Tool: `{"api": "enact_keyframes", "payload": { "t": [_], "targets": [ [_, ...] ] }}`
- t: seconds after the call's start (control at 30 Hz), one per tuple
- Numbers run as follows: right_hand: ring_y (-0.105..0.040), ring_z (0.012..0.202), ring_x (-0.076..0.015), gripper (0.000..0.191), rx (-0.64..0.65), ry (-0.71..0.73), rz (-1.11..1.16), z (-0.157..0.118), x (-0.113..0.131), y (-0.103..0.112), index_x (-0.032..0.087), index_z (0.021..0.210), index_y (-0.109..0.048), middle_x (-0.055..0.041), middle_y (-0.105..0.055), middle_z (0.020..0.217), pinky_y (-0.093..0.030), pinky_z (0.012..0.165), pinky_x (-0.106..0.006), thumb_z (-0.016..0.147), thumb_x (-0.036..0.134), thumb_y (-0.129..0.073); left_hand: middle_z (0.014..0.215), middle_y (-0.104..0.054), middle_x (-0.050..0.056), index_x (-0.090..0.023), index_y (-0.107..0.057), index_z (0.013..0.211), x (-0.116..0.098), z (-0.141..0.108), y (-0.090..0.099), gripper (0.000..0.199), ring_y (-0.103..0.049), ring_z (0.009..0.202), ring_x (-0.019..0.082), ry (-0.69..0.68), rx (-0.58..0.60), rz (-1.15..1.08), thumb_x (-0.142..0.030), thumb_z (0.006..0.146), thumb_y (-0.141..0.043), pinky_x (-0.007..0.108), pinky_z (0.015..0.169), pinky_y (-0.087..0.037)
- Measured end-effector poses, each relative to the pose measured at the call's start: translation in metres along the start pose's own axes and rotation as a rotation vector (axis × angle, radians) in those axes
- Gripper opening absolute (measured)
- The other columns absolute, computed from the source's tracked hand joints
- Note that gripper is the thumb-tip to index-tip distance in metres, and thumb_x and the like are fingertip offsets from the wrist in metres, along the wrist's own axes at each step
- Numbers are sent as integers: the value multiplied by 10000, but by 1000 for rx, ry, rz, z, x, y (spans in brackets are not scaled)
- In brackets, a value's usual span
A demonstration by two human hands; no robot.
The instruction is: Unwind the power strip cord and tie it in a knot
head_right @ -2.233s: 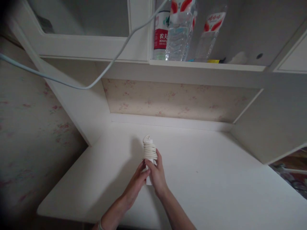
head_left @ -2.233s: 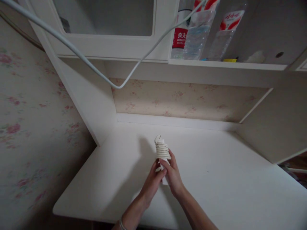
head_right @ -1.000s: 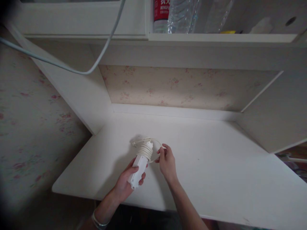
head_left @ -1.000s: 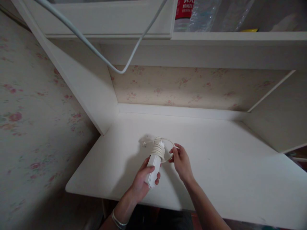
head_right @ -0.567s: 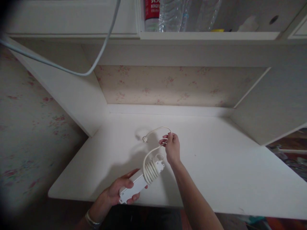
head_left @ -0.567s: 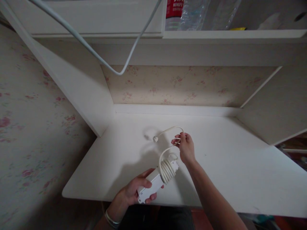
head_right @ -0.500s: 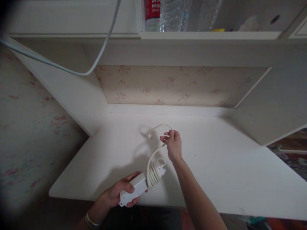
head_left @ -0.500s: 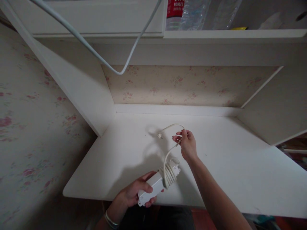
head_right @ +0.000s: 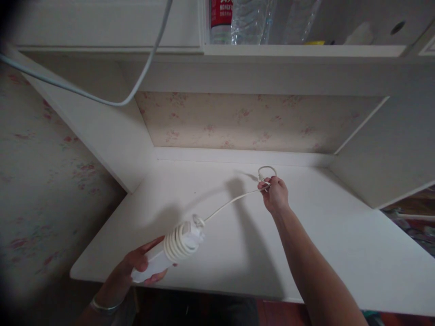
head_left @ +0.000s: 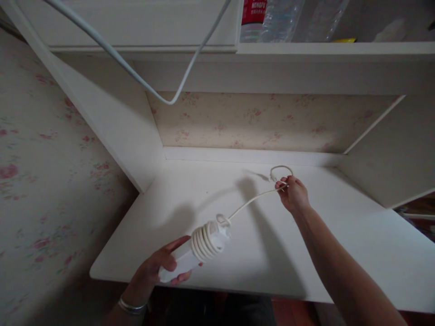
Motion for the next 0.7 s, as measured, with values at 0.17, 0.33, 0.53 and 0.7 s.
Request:
{"api": "enact_keyframes", "payload": {
  "t": [0.17,0.33,0.53,0.7],
  "targets": [
    [-613,584,-94,32,-124,41,-55,27,17,33,209,859,-451,19,-586,821,-518,498,-218,843,193,-474,887,-658,33,-243,-641,1175,-9,-6,5,614,-512,596,121,209,-168,414,-120,574,-666,204,504,-321],
    [-643,648,-113,45,-216,101,-113,46,34,79,215,859,-454,-6,-606,927,-531,544,-244,840,175,-445,727,-589,20,-206,-500,1327,-34,-4,23,609,-470,535,115,16,-353,395,-222,727,-598,210,483,-315],
    [-591,565,-98,116,-355,80,-399,67,29,133,222,820,-451,-43,-635,992,-512,498,-248,888,224,-357,948,-638,101,-185,-565,1254,-48,-16,45,589,-486,531,108,-121,-182,252,-313,681,-608,216,469,-319],
    [-451,420,-79,117,-410,63,-546,78,44,170,227,801,-435,-63,-633,856,-398,363,-203,895,278,-388,1207,-621,21,-276,-655,1162,-64,-33,63,591,-554,994,267,63,-154,731,-199,578,-694,291,778,-436]
  ]
}}
Point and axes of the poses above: each hand's wrist, its own z-axis towards the middle knuckle, its own y-axis out of the back of the hand, x = y × z, the point moved 6 cm from there along z, towards the middle knuckle
